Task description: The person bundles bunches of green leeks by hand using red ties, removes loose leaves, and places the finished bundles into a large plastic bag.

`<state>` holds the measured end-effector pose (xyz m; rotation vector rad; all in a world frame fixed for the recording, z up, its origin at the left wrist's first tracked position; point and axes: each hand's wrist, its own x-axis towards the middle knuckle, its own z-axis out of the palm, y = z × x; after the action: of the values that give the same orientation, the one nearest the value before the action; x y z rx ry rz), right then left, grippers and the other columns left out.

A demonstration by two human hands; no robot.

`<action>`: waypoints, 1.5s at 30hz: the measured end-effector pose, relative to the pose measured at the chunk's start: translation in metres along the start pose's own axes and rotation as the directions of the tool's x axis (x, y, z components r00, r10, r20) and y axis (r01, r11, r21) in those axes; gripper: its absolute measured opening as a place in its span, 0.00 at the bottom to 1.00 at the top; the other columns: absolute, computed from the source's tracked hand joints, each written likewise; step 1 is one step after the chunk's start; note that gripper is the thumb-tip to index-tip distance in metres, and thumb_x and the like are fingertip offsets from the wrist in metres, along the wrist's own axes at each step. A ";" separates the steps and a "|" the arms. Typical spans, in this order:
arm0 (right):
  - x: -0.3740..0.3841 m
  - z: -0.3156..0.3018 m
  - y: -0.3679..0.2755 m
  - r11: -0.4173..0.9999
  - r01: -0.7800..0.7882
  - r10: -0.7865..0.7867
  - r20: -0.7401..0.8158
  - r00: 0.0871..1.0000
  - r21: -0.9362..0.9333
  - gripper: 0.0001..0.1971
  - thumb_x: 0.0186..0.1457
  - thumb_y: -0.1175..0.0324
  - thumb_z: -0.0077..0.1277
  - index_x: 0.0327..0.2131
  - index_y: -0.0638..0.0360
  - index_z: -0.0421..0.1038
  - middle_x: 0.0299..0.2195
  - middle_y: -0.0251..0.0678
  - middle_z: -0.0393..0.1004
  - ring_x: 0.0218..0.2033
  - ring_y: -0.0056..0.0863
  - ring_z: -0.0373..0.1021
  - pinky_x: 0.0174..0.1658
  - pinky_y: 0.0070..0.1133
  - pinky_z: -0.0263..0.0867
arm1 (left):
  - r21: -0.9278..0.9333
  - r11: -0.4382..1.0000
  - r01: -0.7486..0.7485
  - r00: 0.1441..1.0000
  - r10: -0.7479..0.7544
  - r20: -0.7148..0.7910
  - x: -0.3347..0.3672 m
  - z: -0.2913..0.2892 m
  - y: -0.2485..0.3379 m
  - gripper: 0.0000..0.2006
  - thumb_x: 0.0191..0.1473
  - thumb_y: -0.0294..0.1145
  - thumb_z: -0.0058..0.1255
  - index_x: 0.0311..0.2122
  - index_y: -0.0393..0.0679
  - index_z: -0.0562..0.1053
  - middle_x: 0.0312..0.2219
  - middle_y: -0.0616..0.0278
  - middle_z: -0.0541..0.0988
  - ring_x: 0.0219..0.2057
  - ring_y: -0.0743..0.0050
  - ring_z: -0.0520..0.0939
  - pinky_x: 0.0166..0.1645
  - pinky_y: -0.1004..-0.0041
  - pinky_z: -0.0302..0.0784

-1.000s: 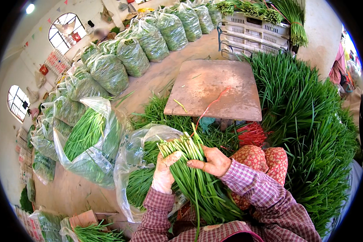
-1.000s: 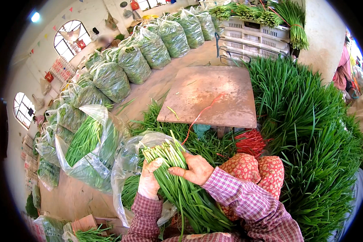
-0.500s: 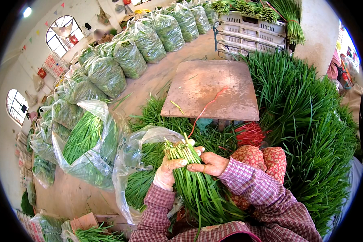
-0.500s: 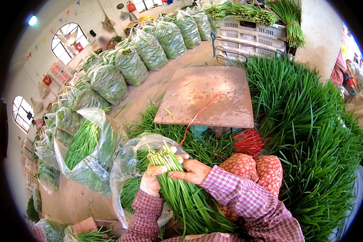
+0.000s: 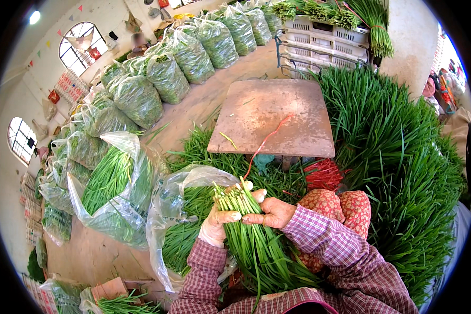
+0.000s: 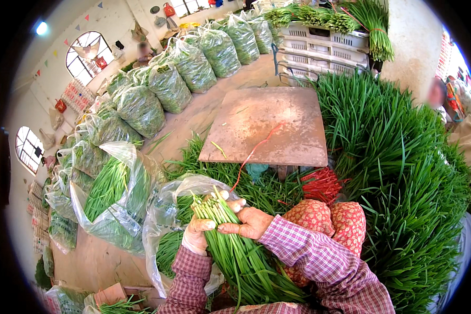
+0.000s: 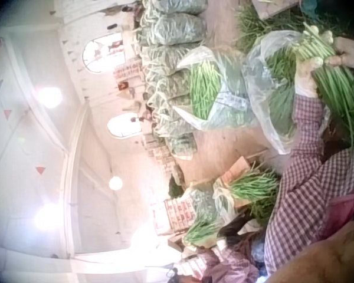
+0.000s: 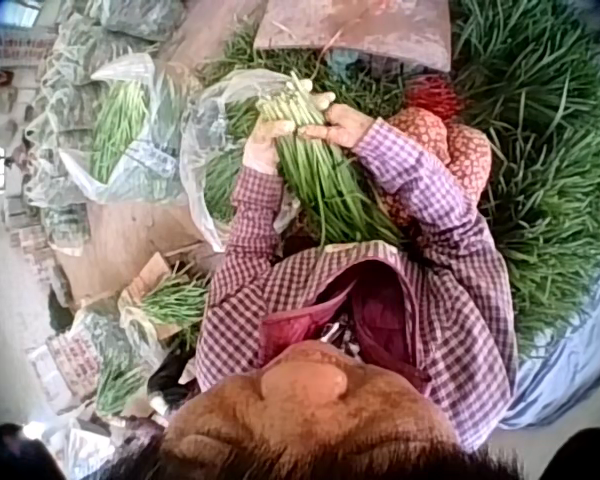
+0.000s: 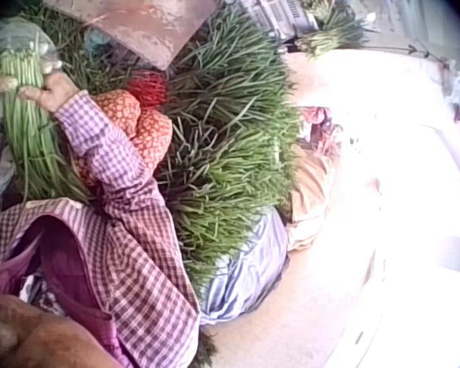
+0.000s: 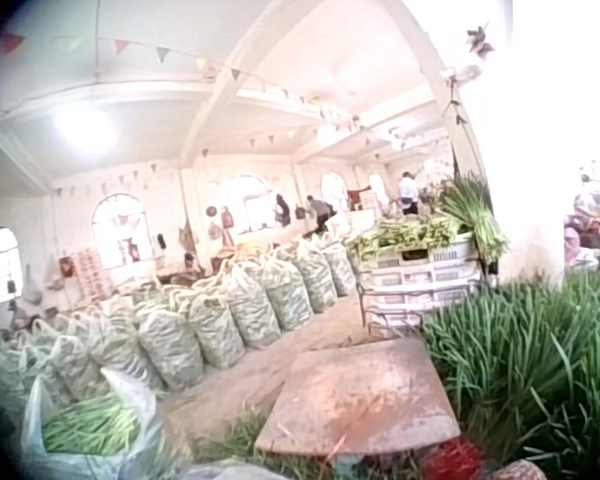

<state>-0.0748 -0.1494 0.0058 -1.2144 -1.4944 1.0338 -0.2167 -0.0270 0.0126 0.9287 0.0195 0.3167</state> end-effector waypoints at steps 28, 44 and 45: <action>0.001 -0.032 -0.016 0.926 -0.089 -0.077 -0.415 0.906 -0.366 0.15 0.54 0.59 0.50 0.36 0.63 0.74 0.28 0.44 0.76 0.29 0.39 0.75 0.32 0.28 0.70 | 0.034 0.996 0.084 0.961 -0.072 -0.269 0.011 0.010 -0.012 0.29 0.35 0.29 0.60 0.49 0.37 0.69 0.36 0.56 0.78 0.39 0.64 0.80 0.48 0.67 0.74; -0.002 -0.051 -0.015 0.981 0.106 -0.011 -0.498 0.867 0.163 0.15 0.58 0.68 0.49 0.46 0.67 0.69 0.34 0.36 0.76 0.37 0.19 0.72 0.42 0.20 0.69 | -0.042 0.994 0.105 0.967 -0.112 -0.228 0.020 0.017 -0.019 0.26 0.36 0.28 0.60 0.45 0.36 0.69 0.29 0.55 0.77 0.33 0.61 0.79 0.42 0.65 0.76; 0.001 -0.053 -0.023 0.990 0.100 -0.035 -0.517 0.855 0.099 0.15 0.58 0.68 0.49 0.45 0.67 0.69 0.34 0.36 0.76 0.36 0.18 0.72 0.41 0.20 0.69 | -0.025 0.995 0.100 0.970 -0.103 -0.218 0.020 0.015 -0.020 0.27 0.36 0.29 0.60 0.46 0.36 0.69 0.30 0.55 0.78 0.33 0.62 0.79 0.42 0.65 0.76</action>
<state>-0.0279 -0.1493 0.0397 -1.2206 -1.0282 0.6659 -0.1907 -0.0440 0.0084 0.8721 0.2670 0.3224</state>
